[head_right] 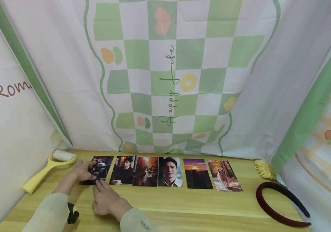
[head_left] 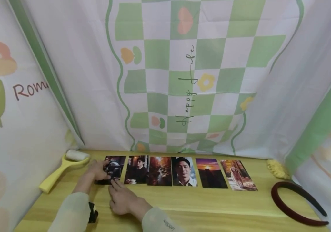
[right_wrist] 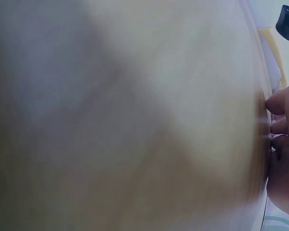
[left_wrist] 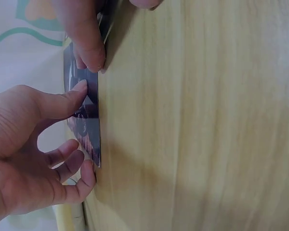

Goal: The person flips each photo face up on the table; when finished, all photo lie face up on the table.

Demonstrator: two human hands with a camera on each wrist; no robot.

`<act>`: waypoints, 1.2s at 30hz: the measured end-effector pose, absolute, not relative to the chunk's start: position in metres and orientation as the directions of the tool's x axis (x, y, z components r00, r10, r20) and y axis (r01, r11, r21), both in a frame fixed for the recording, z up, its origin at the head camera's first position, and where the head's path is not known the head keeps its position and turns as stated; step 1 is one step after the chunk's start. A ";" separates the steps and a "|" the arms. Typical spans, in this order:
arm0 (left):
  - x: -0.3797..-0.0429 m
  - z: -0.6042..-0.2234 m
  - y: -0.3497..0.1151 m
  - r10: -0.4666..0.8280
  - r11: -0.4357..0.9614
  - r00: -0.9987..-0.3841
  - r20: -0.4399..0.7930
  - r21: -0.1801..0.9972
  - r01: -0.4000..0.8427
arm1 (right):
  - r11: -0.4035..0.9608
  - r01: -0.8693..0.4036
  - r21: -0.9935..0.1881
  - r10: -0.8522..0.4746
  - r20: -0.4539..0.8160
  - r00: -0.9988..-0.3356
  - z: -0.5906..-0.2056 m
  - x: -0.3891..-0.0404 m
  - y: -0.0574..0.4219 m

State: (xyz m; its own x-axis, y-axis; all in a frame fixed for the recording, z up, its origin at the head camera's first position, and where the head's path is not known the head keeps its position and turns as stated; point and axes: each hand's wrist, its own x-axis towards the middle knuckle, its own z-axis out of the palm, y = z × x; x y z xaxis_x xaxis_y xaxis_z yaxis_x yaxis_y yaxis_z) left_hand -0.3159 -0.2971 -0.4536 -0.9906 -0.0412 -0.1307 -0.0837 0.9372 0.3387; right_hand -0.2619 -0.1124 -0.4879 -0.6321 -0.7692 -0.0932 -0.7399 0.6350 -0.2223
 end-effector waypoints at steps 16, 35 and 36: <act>-0.320 -0.454 -0.289 -0.050 0.938 -0.990 -0.131 0.334 -0.092 | 0.637 -0.718 -0.281 -0.760 -0.073 -0.646 -0.489 -0.262 -0.108; -0.323 -0.464 -0.273 -0.022 0.993 -1.000 -0.011 0.114 -0.024 | 0.573 -0.729 -0.376 -0.778 0.033 -0.628 -0.456 -0.282 -0.082; -0.324 -0.464 -0.272 -0.019 0.993 -1.000 -0.006 0.115 -0.020 | 0.573 -0.733 -0.367 -0.776 0.044 -0.629 -0.452 -0.285 -0.075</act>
